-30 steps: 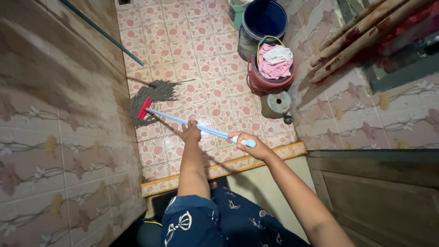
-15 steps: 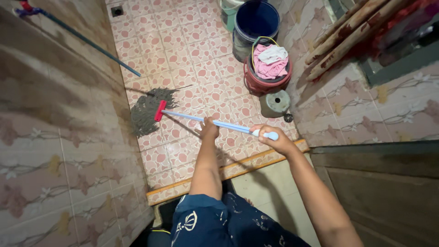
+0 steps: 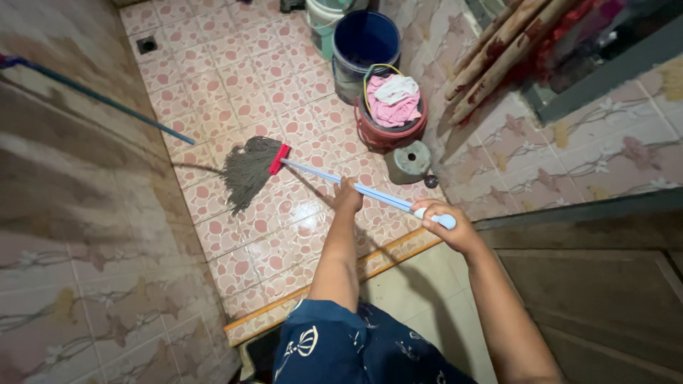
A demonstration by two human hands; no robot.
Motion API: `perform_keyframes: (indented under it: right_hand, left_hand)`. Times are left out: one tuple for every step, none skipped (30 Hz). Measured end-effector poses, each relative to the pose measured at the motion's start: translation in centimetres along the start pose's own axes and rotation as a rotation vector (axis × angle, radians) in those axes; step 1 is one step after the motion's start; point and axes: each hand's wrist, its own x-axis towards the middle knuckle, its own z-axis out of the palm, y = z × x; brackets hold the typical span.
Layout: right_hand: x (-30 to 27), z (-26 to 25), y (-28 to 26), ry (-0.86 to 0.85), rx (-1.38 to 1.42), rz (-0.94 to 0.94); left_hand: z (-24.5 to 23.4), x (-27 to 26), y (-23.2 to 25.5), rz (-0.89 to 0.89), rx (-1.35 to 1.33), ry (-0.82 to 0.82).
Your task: The person uses a mop to move a dark liquid spill across a tiled bathroom floor and into a drain, guiding the mop with both hands.
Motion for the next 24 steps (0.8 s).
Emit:
perform_keyframes:
  right_hand:
    - [-0.3,-0.2,-0.4,0.012,-0.016,-0.004]
    - [-0.6,-0.3,-0.7,0.025,-0.031,-0.008]
    - [-0.8,-0.3,-1.0,0.048,-0.044,-0.006]
    - [-1.2,-0.3,-1.4,0.072,-0.056,-0.004]
    - [-1.5,-0.2,-1.7,0.092,-0.068,-0.001]
    - [-1.7,0.0,-2.0,0.118,-0.115,-0.017]
    - [-2.0,0.2,-2.2,0.141,-0.161,-0.032]
    - [-2.3,0.4,-2.3,0.165,-0.207,-0.046]
    - [-2.6,0.6,-2.4,0.193,-0.191,-0.061]
    - [-2.9,0.9,-2.5,0.222,-0.175,-0.076]
    - [-3.2,1.1,-2.4,0.250,-0.158,-0.092]
    - [-3.5,1.3,-2.3,0.285,-0.157,-0.075]
    - [-3.9,1.7,-2.1,0.319,-0.156,-0.058]
    - [-4.3,2.0,-1.8,0.353,-0.155,-0.040]
    - [-4.7,2.2,-1.3,0.370,-0.128,-0.040]
    - [-5.1,2.3,-0.9,0.387,-0.101,-0.040]
    - [-5.5,2.5,-0.5,0.403,-0.073,-0.041]
    - [-6.0,2.6,-0.1,0.400,-0.076,-0.041]
    - [-6.4,2.6,0.4,0.398,-0.077,-0.043]
    - [-6.8,2.5,0.7,0.396,-0.079,-0.045]
    - [-7.2,2.4,1.0,0.395,-0.045,-0.047]
    - [-7.6,2.2,1.1,0.393,-0.010,-0.048]
    - [-7.8,1.9,1.4,0.387,0.026,-0.054]
    - [-8.0,1.6,1.6,0.383,0.053,-0.046]
  left_hand:
    - [0.4,0.1,0.6,0.026,0.012,0.000]
    - [0.7,0.2,1.2,0.044,0.006,-0.009]
    - [1.0,0.3,1.8,0.063,0.002,-0.015]
    - [1.2,0.5,2.4,0.083,-0.002,-0.022]
    - [1.4,0.7,2.9,0.092,-0.001,-0.034]
    - [1.6,0.8,3.5,0.102,0.000,-0.047]
    - [2.0,0.9,4.0,0.109,0.000,-0.061]
    - [2.3,1.0,4.5,0.136,-0.003,-0.064]
    - [2.6,1.0,4.9,0.160,-0.007,-0.067]
    - [3.0,1.0,5.3,0.183,-0.011,-0.071]
    - [3.3,1.2,5.7,0.199,-0.013,-0.079]
    - [3.5,1.3,6.2,0.214,-0.015,-0.088]
    - [3.7,1.3,6.5,0.229,-0.017,-0.097]
    - [4.0,1.2,6.8,0.252,0.020,-0.105]
    - [4.1,1.2,7.0,0.274,0.059,-0.111]
    - [4.2,1.2,7.1,0.296,0.097,-0.117]
    - [4.2,1.1,7.1,0.312,0.123,-0.123]
    - [4.3,0.8,7.0,0.328,0.148,-0.129]
    - [4.2,0.7,6.9,0.344,0.175,-0.134]
    - [4.2,0.7,6.9,0.359,0.181,-0.130]
    - [4.3,0.4,6.7,0.373,0.186,-0.129]
    - [4.4,0.1,6.5,0.388,0.192,-0.127]
    - [4.4,-0.1,6.4,0.385,0.197,-0.141]
    - [4.4,-0.3,6.2,0.383,0.202,-0.154]
